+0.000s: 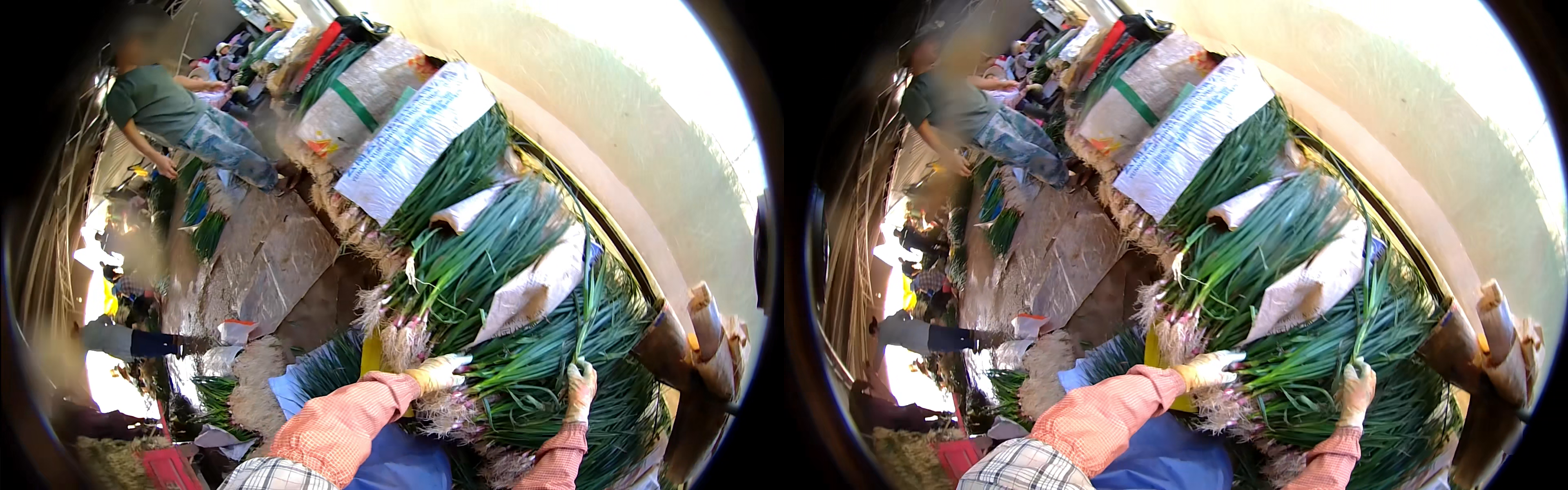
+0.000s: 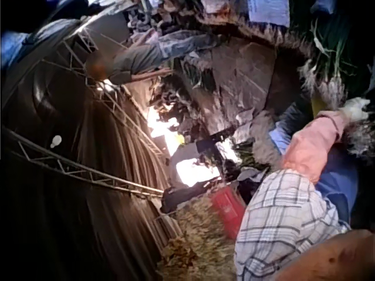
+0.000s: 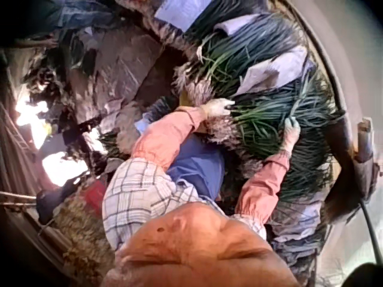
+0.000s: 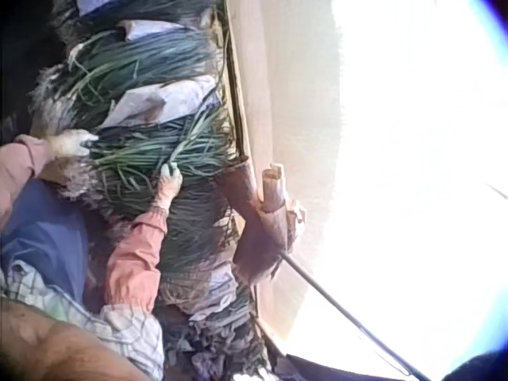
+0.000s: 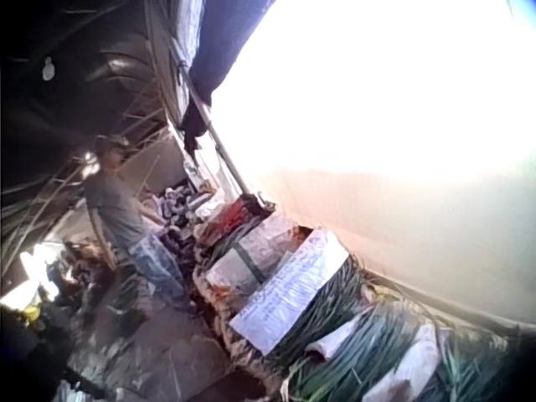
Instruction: The person sits cross-legged and repeatedly gathers green onions into bundles, trims the roots, and places them into large sacks. The person also adjusts the sacks and handles the onion bunches by hand throughout the process.
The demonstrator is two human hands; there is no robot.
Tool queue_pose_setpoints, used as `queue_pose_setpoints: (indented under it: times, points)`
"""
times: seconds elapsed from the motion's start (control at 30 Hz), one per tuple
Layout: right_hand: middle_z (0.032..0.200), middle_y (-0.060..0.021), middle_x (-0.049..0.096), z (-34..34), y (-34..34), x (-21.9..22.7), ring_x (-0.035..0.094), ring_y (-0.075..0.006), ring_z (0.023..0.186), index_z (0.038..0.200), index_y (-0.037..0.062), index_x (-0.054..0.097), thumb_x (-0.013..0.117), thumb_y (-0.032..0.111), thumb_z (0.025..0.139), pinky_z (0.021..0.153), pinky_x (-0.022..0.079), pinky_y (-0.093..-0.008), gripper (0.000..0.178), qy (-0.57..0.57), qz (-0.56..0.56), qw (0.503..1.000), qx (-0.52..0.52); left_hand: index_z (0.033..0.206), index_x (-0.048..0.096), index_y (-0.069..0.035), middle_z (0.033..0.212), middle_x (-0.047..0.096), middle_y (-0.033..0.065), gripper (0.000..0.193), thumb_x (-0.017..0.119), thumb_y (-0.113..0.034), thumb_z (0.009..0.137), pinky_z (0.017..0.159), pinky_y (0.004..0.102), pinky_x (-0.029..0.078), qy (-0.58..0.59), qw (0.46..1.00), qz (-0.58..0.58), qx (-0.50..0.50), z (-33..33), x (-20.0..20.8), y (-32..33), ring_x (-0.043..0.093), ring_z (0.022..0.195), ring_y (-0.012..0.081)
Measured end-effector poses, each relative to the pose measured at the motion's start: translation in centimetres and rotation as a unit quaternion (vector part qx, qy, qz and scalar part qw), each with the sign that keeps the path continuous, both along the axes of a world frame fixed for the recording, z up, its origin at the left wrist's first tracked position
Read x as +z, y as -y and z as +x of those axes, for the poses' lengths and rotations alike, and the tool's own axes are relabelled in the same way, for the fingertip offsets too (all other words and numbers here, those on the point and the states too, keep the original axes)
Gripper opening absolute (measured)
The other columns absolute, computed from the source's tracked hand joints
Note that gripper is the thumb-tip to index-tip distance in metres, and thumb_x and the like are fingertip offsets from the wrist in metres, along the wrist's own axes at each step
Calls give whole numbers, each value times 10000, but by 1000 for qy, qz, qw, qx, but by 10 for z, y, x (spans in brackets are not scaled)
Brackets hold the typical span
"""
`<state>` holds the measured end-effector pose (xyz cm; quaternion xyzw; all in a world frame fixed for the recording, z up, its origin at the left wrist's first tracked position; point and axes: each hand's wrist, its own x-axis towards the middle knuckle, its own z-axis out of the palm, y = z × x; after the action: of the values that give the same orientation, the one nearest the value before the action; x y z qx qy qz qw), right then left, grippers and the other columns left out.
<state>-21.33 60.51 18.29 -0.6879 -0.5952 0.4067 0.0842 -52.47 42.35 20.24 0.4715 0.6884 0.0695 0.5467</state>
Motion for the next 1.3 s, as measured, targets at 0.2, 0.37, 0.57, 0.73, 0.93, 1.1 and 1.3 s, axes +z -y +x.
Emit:
queue_pose_setpoints:
  times: [0.2,0.37,0.57,0.73,0.93,1.1,1.3]
  points:
    - [757,-72,622,17,-8,-32,579,-200,655,823,-12,618,607,261,811,613,451,-358,274,-76,-122,989,-42,1035,601,-69,879,684,82,252,531,-294,949,652,264,507,16,802,284,526,-77,69,-16,628,718,121]
    - [799,-157,633,19,-11,53,598,-304,751,855,19,649,576,212,802,671,455,-383,212,93,141,974,149,1217,470,-106,931,685,130,416,487,-419,943,515,283,508,103,767,116,623,-124,71,-87,669,700,184]
    - [1036,-115,635,-22,53,159,579,-126,814,1137,1,576,508,155,915,711,448,-232,279,-359,-4,914,-189,1032,457,-57,826,614,228,173,533,-65,877,471,342,509,380,648,136,646,-159,30,-107,638,626,284]
    - [968,-133,670,-61,122,120,642,-268,849,1042,98,661,515,437,916,724,493,-356,390,79,-90,947,298,1086,469,-30,758,616,197,269,543,-31,828,501,334,511,406,658,178,608,-117,100,-75,616,591,262]
    - [1158,-154,582,-147,96,248,564,-211,1048,1334,58,446,479,241,969,893,466,-331,409,-558,-359,732,-152,1403,362,-69,1041,633,150,529,555,-177,923,750,318,516,393,817,136,399,12,180,20,635,864,222]
    - [881,-138,653,-149,105,227,621,-246,738,1341,30,441,425,146,970,696,524,-362,389,-555,-248,775,-173,1278,526,-67,1219,577,93,382,579,-128,905,952,361,459,449,788,226,356,50,222,17,554,1123,227]
    - [745,-86,640,-109,105,154,626,-241,678,1208,105,574,500,259,915,554,495,-386,339,-420,-179,806,-376,1311,488,-53,1222,553,153,446,590,-183,897,984,412,414,-10,915,403,-29,12,174,15,555,1115,319]
